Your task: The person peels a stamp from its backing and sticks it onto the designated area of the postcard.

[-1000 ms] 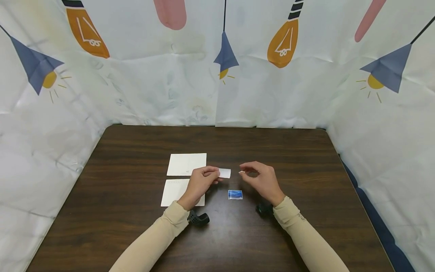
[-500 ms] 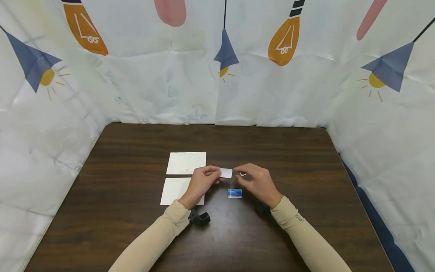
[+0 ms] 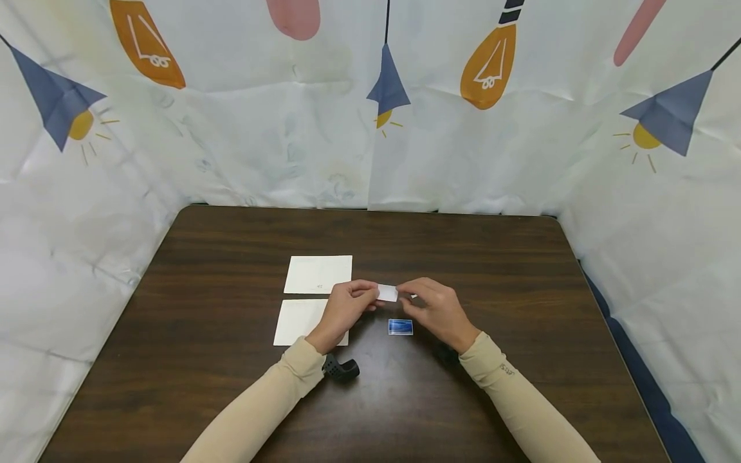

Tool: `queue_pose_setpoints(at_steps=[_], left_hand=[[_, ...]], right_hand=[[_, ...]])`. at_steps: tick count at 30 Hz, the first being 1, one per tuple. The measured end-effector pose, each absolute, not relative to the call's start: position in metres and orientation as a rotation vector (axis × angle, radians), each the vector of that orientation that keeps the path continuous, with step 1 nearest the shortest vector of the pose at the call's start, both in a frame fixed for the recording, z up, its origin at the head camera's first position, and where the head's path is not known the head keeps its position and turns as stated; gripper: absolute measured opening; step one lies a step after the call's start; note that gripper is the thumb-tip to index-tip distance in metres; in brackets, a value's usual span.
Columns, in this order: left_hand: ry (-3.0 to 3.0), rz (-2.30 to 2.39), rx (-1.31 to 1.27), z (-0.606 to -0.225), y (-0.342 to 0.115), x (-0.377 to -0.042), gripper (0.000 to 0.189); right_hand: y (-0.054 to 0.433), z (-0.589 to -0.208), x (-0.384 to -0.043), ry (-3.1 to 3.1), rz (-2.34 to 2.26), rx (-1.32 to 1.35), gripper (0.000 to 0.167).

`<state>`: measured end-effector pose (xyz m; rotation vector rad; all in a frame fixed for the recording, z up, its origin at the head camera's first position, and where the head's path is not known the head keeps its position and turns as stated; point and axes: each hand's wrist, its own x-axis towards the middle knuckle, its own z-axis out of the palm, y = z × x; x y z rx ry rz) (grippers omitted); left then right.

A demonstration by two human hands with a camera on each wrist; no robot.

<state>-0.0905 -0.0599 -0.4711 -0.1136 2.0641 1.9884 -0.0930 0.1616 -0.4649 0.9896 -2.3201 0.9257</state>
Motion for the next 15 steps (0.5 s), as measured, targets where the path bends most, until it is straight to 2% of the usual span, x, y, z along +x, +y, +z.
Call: queue_pose_setpoints(at_steps=[15], left_hand=[[2.055, 1.987, -0.122, -0.4729, -0.0572, -0.091, 0.023]], right_hand=[[0.16, -0.4686, -0.0947, -2.265, 0.727, 1.021, 0.022]])
